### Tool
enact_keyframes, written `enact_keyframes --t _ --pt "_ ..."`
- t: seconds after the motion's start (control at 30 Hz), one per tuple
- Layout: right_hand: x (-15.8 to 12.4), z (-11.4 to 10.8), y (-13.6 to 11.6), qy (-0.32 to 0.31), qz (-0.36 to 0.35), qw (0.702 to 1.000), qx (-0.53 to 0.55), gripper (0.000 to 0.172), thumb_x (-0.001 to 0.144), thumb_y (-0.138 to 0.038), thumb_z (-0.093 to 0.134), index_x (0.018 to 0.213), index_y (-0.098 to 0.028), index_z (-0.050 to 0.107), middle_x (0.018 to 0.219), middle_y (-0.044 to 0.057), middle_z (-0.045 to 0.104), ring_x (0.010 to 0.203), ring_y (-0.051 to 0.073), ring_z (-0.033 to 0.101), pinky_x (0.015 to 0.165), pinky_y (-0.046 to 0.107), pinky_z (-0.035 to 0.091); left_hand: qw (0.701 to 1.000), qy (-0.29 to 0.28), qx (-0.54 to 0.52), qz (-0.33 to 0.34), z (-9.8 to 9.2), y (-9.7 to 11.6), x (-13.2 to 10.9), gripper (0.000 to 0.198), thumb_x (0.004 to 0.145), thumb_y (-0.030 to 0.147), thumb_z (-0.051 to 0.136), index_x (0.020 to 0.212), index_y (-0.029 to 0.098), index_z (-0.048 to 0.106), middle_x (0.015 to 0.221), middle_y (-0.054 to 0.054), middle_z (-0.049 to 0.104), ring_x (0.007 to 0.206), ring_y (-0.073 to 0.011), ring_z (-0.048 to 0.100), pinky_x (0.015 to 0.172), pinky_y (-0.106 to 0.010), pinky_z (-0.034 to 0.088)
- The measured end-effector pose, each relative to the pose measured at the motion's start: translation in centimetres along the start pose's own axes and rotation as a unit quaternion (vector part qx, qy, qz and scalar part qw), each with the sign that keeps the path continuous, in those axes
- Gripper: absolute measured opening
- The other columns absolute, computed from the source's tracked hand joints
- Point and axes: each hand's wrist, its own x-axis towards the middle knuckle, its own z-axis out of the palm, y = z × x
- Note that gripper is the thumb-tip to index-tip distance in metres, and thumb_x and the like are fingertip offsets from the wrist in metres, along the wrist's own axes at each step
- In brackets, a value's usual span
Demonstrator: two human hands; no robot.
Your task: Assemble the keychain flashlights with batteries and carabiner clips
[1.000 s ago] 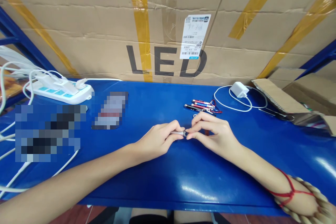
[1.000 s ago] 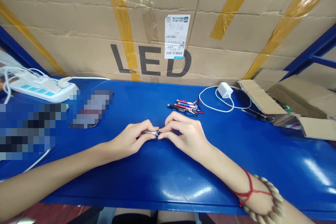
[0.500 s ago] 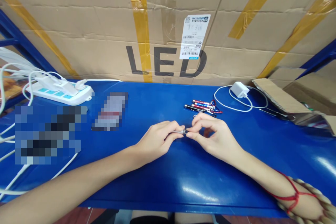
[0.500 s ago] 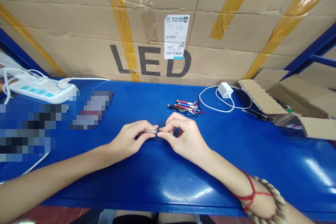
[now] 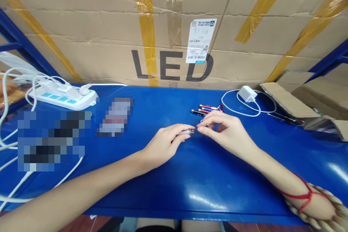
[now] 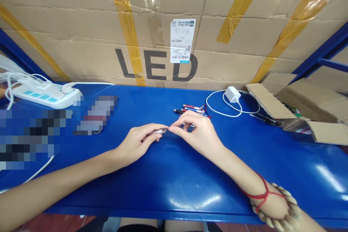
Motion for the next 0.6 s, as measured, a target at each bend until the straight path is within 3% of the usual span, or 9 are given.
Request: enact_keyframes --t 0.13,0.27,0.37,0.6 --pt "-0.1 -0.8 1.3 -0.012 0.045 0.972 -0.229 0.015 0.077 -0.034 0.064 0.084 -0.023 0.070 0.086 0.001 0.067 0.056 0.011 0.060 0.048 0.022 0.040 0.998 0.005 -0.035 -0.052 -0.1 0.4 0.0 0.019 0.088 0.020 0.045 0.101 0.017 0.059 0.083 -0.001 0.068 0.065 -0.0109 0.061 0.061 -0.019 0.049" --pt "-0.1 -1.0 2.3 -0.058 0.075 0.942 -0.323 0.010 0.077 -0.031 0.064 0.081 -0.027 0.072 0.092 0.000 0.069 0.072 0.018 0.066 0.047 0.022 0.038 0.996 0.012 -0.045 -0.082 0.0 0.6 0.0 0.017 0.088 0.025 0.045 0.098 0.018 0.057 0.073 0.001 0.061 0.062 -0.0105 0.055 0.057 -0.019 0.045" --pt "0.0 -1.0 2.3 -0.089 0.090 0.938 -0.321 0.009 0.076 -0.025 0.064 0.077 -0.026 0.072 0.091 -0.001 0.069 0.071 0.017 0.066 0.048 0.022 0.039 0.993 0.010 -0.052 -0.104 -0.1 0.6 0.1 0.015 0.089 0.027 0.044 0.093 0.018 0.054 0.067 0.003 0.054 0.060 -0.0105 0.050 0.055 -0.019 0.041" --pt "0.0 -0.5 0.8 -0.096 0.031 0.975 -0.198 0.006 0.067 -0.018 0.066 0.064 -0.023 0.069 0.085 -0.002 0.070 0.075 0.017 0.066 0.054 0.021 0.046 0.987 0.022 -0.061 -0.149 -0.3 0.6 0.3 0.015 0.091 0.032 0.039 0.082 0.020 0.040 0.066 0.006 0.046 0.056 -0.0090 0.041 0.053 -0.020 0.034"
